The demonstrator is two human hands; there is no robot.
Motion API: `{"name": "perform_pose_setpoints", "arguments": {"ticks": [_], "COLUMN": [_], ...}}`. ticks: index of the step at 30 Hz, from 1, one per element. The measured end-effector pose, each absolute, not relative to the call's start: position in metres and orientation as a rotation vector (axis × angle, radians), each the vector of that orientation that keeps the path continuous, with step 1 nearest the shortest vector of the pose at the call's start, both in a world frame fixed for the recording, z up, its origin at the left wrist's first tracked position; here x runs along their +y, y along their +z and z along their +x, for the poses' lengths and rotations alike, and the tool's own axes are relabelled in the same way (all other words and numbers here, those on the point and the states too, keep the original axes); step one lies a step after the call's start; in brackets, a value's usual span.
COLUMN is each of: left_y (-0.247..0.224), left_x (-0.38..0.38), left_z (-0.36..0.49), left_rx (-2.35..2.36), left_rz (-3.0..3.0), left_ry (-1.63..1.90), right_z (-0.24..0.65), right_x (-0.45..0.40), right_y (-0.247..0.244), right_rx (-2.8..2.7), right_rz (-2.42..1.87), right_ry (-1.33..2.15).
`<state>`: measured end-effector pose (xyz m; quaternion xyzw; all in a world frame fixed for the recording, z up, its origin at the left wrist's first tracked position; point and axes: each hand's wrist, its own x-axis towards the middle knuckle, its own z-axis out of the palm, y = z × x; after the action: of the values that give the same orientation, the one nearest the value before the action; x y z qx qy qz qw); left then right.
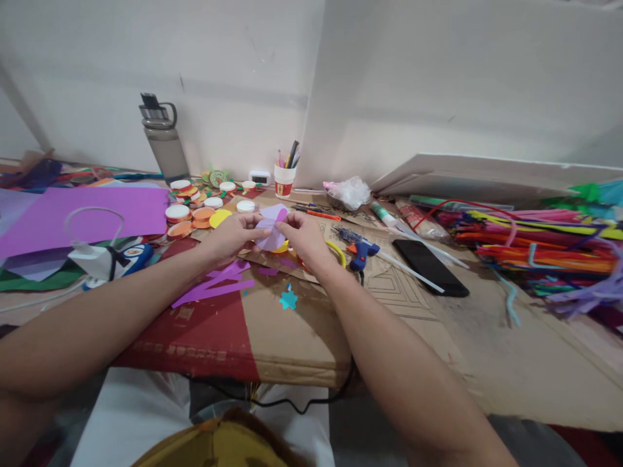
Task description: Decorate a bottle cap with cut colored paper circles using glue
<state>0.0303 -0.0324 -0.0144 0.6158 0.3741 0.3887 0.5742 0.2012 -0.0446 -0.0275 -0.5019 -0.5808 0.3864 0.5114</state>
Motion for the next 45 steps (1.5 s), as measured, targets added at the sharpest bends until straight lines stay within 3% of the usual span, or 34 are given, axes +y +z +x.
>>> {"name": "perform_pose_setpoints", "arguments": {"ticks": [45], "left_y": [-0.0173], "left_x": [-0.0298], "left_z": [0.0319], "left_rx": [0.822], "left_rz": [1.427], "left_ry": [0.937], "right_z": [0.1909], "right_x": [-0.0516], "right_y": [-0.0256], "right_rx": [-1.255], "right_rz": [-1.116], "right_ry": [1.125]}}
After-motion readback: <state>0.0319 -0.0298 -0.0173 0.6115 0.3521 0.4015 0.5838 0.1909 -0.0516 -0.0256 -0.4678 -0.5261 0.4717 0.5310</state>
